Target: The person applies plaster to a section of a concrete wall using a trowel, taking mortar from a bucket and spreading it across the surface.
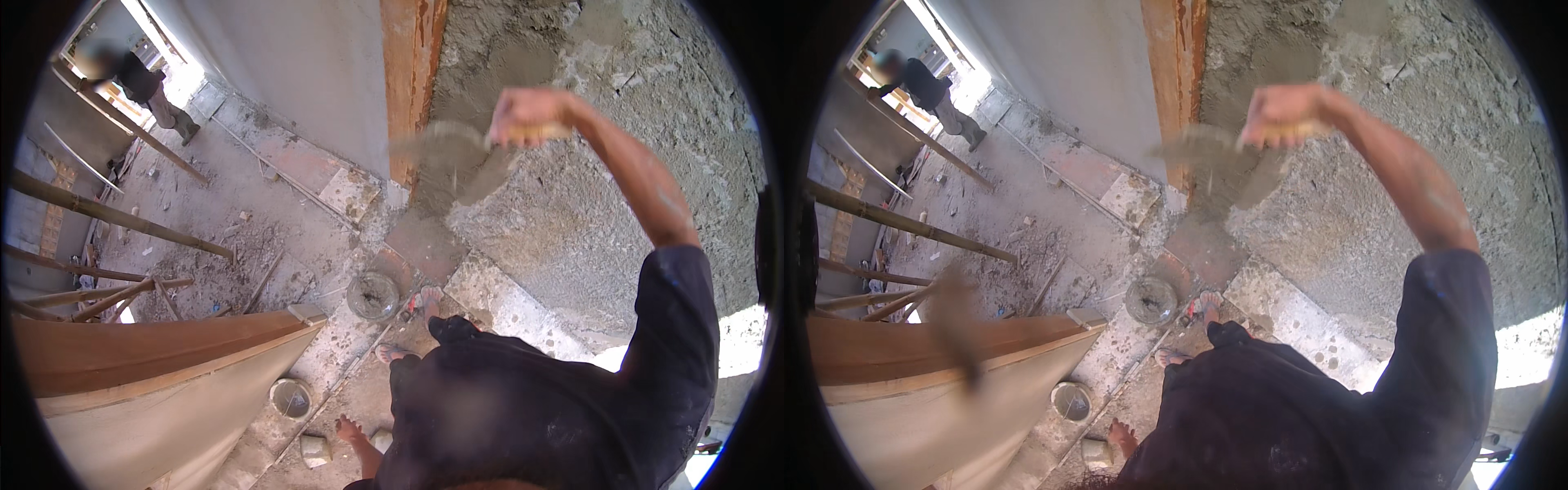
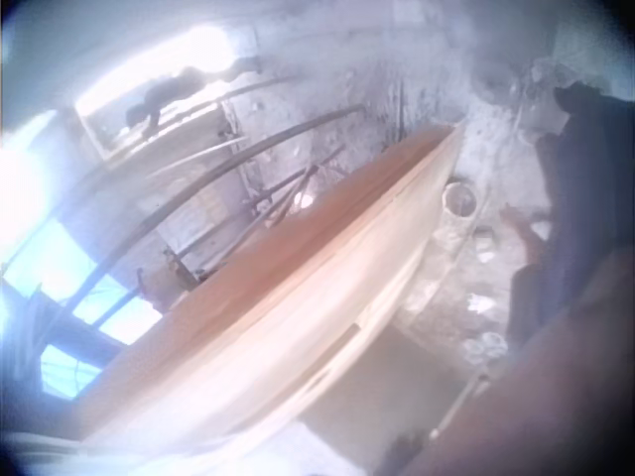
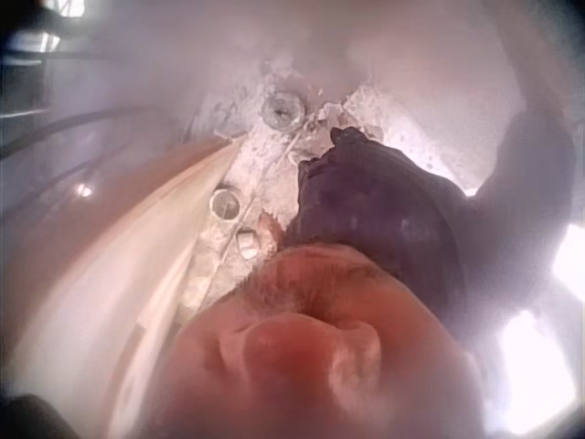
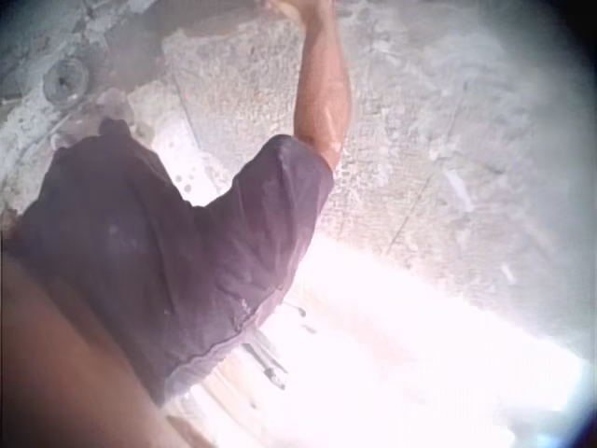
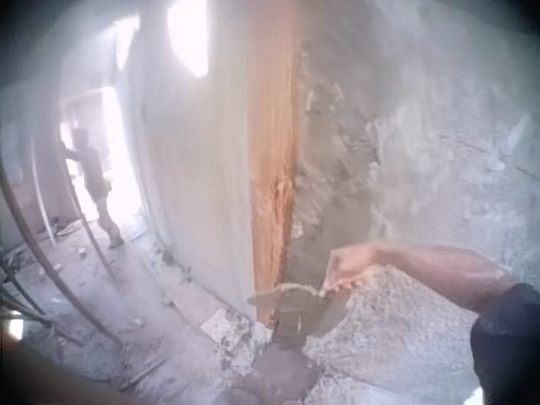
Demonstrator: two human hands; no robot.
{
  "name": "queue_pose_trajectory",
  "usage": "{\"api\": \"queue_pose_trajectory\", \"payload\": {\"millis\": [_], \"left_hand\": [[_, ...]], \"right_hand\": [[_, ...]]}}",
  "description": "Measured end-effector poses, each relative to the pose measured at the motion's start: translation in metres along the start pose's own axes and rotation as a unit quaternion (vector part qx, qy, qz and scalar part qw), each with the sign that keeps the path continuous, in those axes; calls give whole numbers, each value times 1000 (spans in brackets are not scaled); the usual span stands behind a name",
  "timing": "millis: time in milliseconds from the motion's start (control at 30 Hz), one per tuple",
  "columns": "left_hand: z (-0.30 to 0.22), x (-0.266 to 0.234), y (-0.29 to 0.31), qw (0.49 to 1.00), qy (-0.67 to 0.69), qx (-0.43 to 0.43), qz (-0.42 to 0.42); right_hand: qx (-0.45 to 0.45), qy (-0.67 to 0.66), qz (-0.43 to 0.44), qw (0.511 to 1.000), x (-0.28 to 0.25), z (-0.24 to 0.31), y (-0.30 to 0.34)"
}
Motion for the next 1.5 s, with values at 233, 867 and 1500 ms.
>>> {"api": "queue_pose_trajectory", "payload": {"millis": [233, 867, 1500], "left_hand": [[-9, 35, 59, 997, -57, 47, -17], [-387, -76, 492, 478, 128, 663, -561], [-486, -88, 500, 549, 324, 642, -425]], "right_hand": [[-89, 112, -251, 957, -43, 5, 55], [-99, 174, -599, 775, 83, -92, -79], [91, 379, -410, 825, 14, -96, -43]]}}
Point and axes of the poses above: each hand's wrist, its own y-axis away from the middle knuckle, its own x-axis out of the palm, z = x × y, the point moved 9 cm from there along -y, towards the middle knuckle, and after that the axes turned 12 degrees about -x, right-handed, at the moved point
